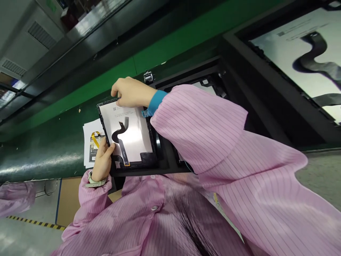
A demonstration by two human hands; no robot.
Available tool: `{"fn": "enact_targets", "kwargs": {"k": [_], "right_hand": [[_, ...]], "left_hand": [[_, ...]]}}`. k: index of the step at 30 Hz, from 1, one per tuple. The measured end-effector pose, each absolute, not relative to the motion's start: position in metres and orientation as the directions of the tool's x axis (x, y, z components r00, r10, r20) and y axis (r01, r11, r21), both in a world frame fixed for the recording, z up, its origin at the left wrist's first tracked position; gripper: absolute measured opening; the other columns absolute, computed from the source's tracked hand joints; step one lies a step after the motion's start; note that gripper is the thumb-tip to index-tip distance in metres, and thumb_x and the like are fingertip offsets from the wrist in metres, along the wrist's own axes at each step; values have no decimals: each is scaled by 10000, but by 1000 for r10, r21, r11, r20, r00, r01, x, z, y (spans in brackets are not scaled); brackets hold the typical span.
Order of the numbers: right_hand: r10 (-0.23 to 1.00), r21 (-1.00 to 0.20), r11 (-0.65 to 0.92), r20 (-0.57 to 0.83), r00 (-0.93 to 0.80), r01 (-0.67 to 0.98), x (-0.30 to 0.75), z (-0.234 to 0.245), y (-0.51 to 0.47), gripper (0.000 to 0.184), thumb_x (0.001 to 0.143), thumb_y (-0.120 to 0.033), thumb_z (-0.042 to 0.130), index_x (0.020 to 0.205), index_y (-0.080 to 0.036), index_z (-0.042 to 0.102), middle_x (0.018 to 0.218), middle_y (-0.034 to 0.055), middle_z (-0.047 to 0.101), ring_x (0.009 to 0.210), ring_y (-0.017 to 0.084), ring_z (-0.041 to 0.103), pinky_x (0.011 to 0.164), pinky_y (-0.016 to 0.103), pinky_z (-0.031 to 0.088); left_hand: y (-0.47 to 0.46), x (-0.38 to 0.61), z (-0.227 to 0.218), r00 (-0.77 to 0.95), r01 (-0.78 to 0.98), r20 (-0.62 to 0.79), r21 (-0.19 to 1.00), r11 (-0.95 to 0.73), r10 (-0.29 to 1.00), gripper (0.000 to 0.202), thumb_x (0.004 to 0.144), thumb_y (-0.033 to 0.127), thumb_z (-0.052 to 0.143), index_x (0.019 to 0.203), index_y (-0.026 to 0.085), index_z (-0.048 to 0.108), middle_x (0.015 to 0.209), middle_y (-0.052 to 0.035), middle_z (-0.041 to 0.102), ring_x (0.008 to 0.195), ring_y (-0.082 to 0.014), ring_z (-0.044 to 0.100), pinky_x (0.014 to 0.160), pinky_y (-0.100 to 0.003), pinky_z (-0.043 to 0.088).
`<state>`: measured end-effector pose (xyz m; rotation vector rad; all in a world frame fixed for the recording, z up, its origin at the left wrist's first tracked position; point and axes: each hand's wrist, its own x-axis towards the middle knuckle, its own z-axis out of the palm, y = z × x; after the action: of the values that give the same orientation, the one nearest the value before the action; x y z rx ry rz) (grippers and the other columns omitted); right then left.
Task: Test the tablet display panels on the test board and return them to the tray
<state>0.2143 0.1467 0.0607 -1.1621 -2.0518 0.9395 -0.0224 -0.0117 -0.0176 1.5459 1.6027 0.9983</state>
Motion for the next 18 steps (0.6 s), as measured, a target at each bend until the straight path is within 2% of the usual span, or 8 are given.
{"fn": "enact_targets", "kwargs": {"k": [3, 6, 8, 11, 13, 16, 18], "right_hand": [[855, -811, 399, 159, -494, 429, 218, 78, 138, 323, 795, -57, 756, 1084, -199, 760, 966, 59, 734, 951, 254, 693, 874, 433, 546], [835, -833, 408, 175, -521, 374, 222, 92, 130, 329, 794, -18, 743, 1051, -221, 764, 1016, 47, 743, 1005, 241, 685, 857, 395, 542], [832, -855, 392, 173, -527, 338, 224, 98, 126, 321, 798, -12, 738, 1037, -224, 766, 983, 35, 743, 954, 221, 679, 820, 375, 534], [826, -892, 353, 157, -541, 281, 226, 107, 120, 308, 808, -11, 732, 1034, -217, 764, 897, 4, 731, 810, 173, 655, 769, 348, 516], [832, -910, 316, 129, -540, 269, 227, 112, 116, 298, 819, -4, 726, 1038, -204, 758, 874, -6, 725, 766, 146, 641, 747, 322, 508], [844, -892, 345, 160, -512, 290, 227, 123, 108, 290, 842, -31, 730, 1077, -199, 746, 922, -12, 729, 827, 135, 664, 774, 290, 514], [862, -850, 395, 212, -461, 348, 227, 132, 103, 233, 912, -119, 695, 1127, -200, 731, 950, -20, 724, 903, 146, 681, 844, 301, 519]], "left_hand": [[-15, -20, -12, -86, 344, -21, 938, 50, 996, 606, 900, 553, 703, 1413, 264, 558, 1460, -110, 610, 1395, -257, 563, 1198, -419, 446], [-20, -18, -5, -114, 267, 9, 964, 22, 993, 735, 871, 505, 763, 1502, 296, 449, 1407, -106, 648, 1319, -235, 627, 1139, -388, 506], [-22, -18, -2, -128, 239, 38, 971, -6, 991, 775, 850, 470, 796, 1514, 302, 434, 1398, -106, 656, 1294, -237, 645, 1111, -378, 530], [-25, -18, -1, -114, 206, 46, 978, -22, 992, 639, 827, 477, 814, 1393, 282, 591, 1413, -96, 655, 1331, -269, 623, 1135, -391, 518], [-26, -18, 0, -86, 174, 22, 985, -7, 996, 512, 831, 493, 806, 1280, 282, 685, 1353, -75, 699, 1315, -270, 637, 1134, -391, 521], [-27, -17, 2, -155, 95, 52, 995, -38, 987, 449, 818, 459, 827, 1233, 323, 724, 1241, -22, 756, 1226, -223, 690, 1086, -331, 550], [-26, -20, 4, -221, 43, 72, 997, -64, 973, 434, 795, 430, 849, 1204, 334, 742, 1156, 1, 780, 1122, -190, 729, 1023, -277, 575]]}}
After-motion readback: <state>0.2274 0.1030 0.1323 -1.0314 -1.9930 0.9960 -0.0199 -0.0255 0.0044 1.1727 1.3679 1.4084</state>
